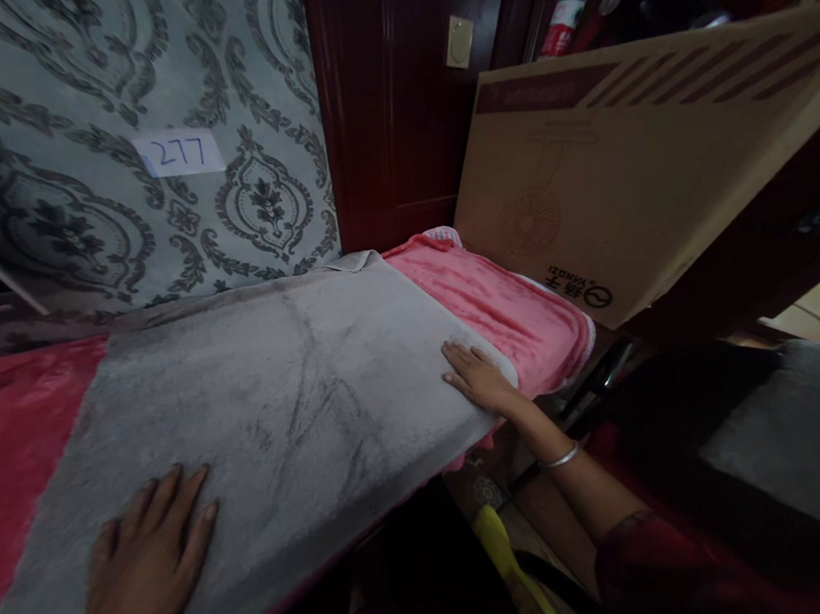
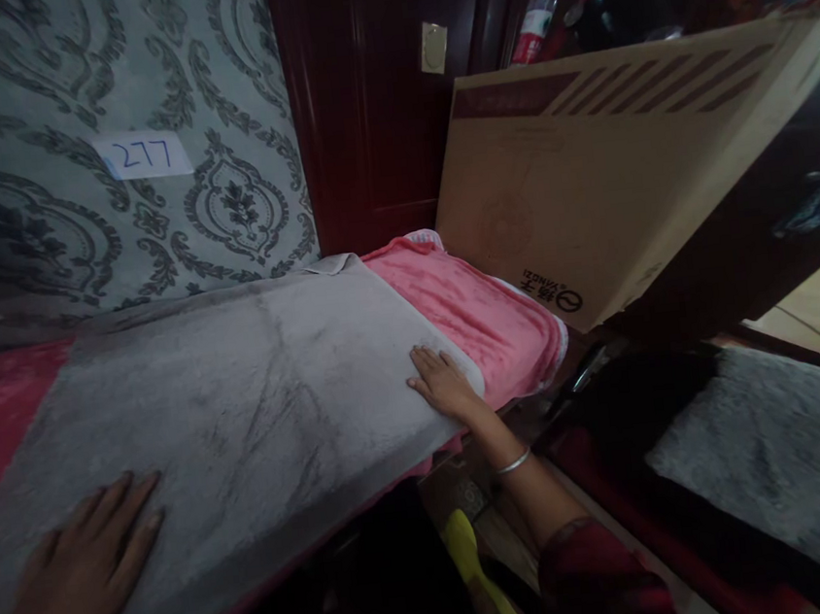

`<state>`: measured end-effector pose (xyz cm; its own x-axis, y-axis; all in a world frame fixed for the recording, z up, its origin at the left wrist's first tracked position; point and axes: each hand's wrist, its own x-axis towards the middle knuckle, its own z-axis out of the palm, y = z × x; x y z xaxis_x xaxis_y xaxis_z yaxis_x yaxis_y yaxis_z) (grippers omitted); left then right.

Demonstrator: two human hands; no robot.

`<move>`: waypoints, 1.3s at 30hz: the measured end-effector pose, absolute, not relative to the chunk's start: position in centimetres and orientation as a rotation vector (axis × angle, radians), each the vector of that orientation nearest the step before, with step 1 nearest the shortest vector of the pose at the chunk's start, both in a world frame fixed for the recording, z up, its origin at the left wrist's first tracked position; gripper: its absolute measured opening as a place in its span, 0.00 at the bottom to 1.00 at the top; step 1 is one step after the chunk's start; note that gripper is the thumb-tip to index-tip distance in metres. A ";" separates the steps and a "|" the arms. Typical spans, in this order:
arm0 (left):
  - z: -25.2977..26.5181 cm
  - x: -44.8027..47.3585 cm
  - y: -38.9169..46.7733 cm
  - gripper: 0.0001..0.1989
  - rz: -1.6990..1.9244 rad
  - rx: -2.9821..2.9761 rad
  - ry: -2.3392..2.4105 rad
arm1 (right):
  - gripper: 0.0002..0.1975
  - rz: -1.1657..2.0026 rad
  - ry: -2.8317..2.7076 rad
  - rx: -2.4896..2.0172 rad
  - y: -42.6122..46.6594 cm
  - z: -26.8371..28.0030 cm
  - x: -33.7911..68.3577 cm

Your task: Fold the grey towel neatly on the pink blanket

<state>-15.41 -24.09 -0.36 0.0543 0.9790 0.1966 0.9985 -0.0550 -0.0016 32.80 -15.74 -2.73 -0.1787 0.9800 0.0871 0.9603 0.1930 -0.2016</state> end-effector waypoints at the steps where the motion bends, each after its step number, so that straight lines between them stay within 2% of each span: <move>1: -0.3 -15.4 -24.1 0.31 -0.217 -2.180 -2.061 | 0.33 0.151 -2.272 -1.868 -16.1 -2.7 32.0; 8: -0.2 -15.3 -24.2 0.31 -0.221 -2.181 -2.063 | 0.34 0.072 -2.369 -1.705 -16.6 -2.8 27.1; 15: -0.6 -15.5 -24.1 0.33 -0.243 -2.177 -2.047 | 0.34 0.016 -1.913 -2.241 -13.9 -2.0 32.0; 26: -0.3 -15.0 -24.2 0.36 -0.187 -2.138 -2.073 | 0.30 0.032 -2.127 -2.083 -14.3 -2.7 32.9; 34: -0.1 -14.8 -24.4 0.39 -0.217 -2.144 -2.054 | 0.34 0.062 -1.978 -2.151 -16.0 -3.2 29.7; 39: -0.2 -14.9 -24.3 0.37 -0.217 -2.148 -2.065 | 0.34 0.126 -2.149 -2.022 -16.6 -2.4 26.8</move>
